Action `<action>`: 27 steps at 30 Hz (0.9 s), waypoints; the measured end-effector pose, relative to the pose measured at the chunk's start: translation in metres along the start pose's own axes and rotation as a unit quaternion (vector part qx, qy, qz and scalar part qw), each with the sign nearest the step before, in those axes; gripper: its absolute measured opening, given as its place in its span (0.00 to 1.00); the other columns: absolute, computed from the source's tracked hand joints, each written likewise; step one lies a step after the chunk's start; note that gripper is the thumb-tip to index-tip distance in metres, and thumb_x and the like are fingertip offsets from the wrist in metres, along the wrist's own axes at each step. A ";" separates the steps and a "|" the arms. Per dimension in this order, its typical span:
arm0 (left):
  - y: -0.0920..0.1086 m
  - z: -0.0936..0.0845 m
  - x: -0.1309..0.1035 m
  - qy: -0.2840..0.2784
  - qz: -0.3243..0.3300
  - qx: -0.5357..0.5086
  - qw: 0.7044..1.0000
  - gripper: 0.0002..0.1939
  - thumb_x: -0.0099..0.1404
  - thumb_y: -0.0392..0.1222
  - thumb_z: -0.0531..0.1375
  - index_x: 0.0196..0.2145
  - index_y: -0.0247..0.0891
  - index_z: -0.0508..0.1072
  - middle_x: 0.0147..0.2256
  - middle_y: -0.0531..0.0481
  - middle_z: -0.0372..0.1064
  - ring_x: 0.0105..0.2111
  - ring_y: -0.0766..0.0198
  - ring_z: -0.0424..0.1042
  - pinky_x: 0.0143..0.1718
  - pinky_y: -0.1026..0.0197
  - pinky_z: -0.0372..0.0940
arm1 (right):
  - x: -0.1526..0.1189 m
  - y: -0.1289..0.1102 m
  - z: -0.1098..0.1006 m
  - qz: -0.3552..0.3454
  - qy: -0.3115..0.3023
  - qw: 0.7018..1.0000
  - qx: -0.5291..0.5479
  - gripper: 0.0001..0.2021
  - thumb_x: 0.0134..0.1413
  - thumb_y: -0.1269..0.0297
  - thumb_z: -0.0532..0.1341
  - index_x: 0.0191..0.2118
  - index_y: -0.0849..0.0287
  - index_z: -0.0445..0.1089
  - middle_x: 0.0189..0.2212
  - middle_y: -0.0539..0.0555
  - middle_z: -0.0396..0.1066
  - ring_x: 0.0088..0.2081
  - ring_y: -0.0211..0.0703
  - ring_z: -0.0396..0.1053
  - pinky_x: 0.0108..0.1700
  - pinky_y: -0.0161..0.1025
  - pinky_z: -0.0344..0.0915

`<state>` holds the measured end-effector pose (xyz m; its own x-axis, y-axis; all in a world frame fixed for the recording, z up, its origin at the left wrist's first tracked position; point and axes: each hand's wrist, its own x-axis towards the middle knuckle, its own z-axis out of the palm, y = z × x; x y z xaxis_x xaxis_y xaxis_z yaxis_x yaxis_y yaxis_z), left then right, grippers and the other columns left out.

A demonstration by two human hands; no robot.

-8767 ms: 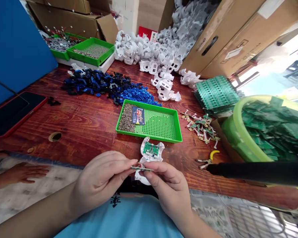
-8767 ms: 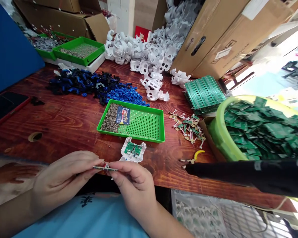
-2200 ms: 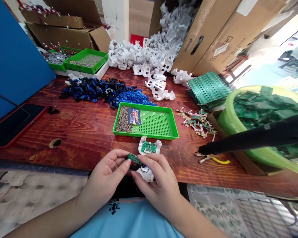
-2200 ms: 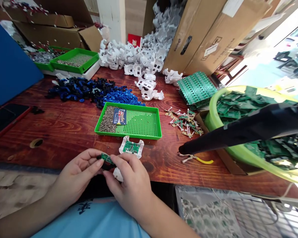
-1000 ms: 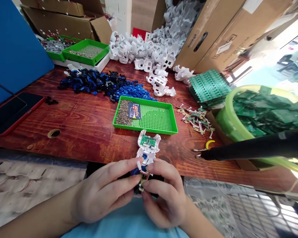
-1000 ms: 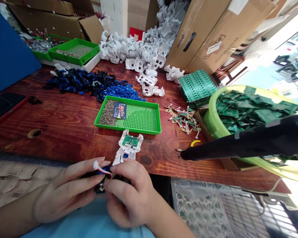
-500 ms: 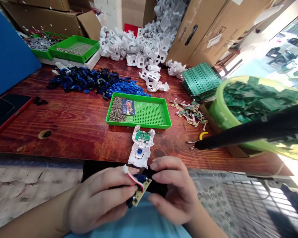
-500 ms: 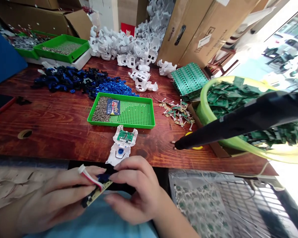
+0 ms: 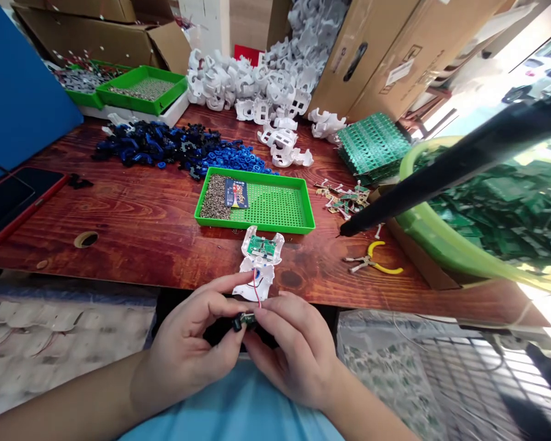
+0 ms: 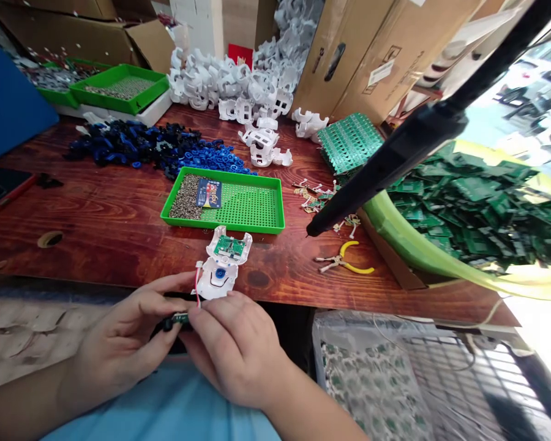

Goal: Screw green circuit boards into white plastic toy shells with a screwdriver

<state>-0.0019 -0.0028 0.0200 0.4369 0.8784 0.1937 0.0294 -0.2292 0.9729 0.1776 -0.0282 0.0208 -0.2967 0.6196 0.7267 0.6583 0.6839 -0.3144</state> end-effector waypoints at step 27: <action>-0.026 -0.014 0.059 -0.050 -0.231 0.074 0.969 0.20 0.63 0.47 0.55 0.51 0.38 0.66 0.46 0.44 0.73 0.40 0.55 0.75 0.39 0.55 0.68 | 0.012 0.050 0.017 0.222 -0.156 0.962 0.022 0.16 0.54 0.63 0.60 0.49 0.59 0.66 0.39 0.56 0.71 0.40 0.45 0.69 0.42 0.43 0.70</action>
<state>0.0108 0.0606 0.0079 0.4317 0.8581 -0.2780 0.3677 0.1140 0.9230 0.1957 0.0199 0.0035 -0.1917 0.9353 0.2976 0.7397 0.3369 -0.5825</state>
